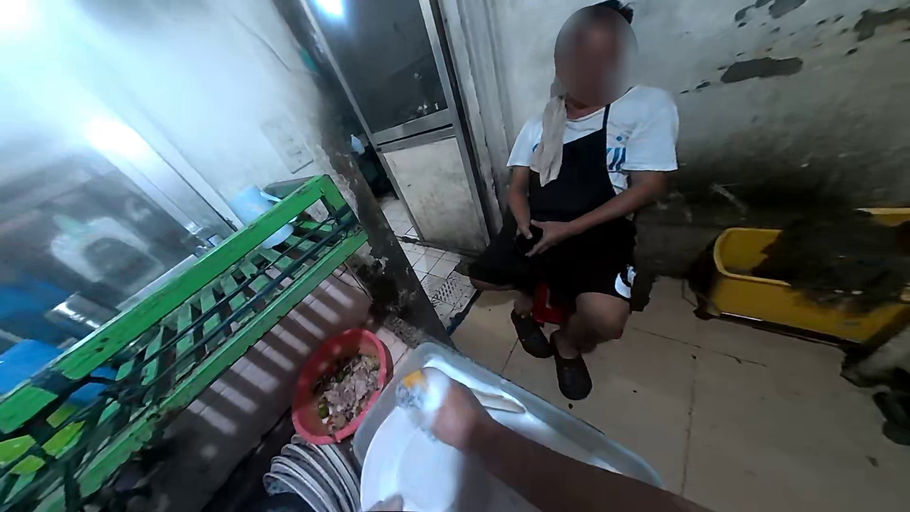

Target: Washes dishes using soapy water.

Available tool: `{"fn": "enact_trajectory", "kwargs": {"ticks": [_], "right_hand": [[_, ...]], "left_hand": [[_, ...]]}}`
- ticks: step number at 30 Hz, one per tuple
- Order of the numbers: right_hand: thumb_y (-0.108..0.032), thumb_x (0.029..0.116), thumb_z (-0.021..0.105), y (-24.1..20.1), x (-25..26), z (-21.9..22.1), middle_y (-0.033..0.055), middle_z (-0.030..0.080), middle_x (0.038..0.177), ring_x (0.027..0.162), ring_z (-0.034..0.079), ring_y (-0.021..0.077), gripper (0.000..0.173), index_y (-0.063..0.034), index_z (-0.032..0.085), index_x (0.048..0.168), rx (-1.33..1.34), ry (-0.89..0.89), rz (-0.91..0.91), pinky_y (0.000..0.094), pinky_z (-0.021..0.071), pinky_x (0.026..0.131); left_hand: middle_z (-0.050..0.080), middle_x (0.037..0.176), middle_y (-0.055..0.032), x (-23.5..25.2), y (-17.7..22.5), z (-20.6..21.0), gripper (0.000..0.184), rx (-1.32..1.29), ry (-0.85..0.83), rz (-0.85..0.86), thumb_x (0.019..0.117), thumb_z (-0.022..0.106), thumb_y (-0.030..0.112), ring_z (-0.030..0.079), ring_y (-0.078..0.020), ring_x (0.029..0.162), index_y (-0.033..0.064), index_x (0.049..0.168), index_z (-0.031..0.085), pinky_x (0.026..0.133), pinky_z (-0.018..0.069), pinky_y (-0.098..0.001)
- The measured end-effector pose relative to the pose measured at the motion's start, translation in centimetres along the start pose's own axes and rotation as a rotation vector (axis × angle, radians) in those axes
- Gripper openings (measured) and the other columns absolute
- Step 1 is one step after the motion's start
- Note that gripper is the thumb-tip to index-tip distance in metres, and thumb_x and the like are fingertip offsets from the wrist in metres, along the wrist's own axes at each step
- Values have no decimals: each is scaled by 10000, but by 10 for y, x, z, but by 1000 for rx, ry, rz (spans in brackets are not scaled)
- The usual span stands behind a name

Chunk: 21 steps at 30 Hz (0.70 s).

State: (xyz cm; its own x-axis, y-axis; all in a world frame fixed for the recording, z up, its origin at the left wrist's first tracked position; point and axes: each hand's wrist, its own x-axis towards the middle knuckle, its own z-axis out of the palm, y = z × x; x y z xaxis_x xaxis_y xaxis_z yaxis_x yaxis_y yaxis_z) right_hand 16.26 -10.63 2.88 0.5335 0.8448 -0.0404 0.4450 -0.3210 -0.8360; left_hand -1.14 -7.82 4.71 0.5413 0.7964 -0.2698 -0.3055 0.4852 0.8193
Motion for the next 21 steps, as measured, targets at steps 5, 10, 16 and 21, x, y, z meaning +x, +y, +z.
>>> {"fn": "enact_trajectory", "kwargs": {"ticks": [5, 10, 16, 21], "right_hand": [[-262, 913, 725, -26, -40, 61, 162, 706, 1282, 1265, 639, 285, 402, -35, 716, 1245, 203, 281, -464, 469, 470, 1123], [-326, 933, 672, 7, -9, 56, 122, 663, 1355, 1291, 609, 234, 518, -53, 627, 1371, 92, 273, -295, 439, 465, 1117], [-365, 940, 683, -32, -34, 66, 139, 679, 1340, 1318, 601, 253, 487, -43, 674, 1305, 107, 190, -492, 456, 428, 1162], [-157, 969, 687, -33, -4, 22, 217, 632, 1282, 1168, 635, 266, 520, 50, 497, 1407, 619, 99, 152, 417, 518, 1011]], "left_hand": [[739, 898, 51, 12, -1, -9, 367, -154, -87, 201, 1110, 242, 237, 718, -61, 877, 175, 1058, 600, 804, 622, -310], [749, 910, 53, -2, 14, -18, 310, -229, -104, 273, 1103, 321, 252, 723, -65, 902, 192, 1024, 615, 822, 621, -309], [726, 935, 64, -13, 3, -11, 318, -56, -91, 247, 1113, 257, 230, 700, -43, 919, 175, 1081, 569, 861, 602, -291], [745, 970, 77, -22, 18, -20, 282, -80, -98, 377, 1106, 345, 291, 706, -41, 976, 182, 1080, 604, 897, 597, -291]]}}
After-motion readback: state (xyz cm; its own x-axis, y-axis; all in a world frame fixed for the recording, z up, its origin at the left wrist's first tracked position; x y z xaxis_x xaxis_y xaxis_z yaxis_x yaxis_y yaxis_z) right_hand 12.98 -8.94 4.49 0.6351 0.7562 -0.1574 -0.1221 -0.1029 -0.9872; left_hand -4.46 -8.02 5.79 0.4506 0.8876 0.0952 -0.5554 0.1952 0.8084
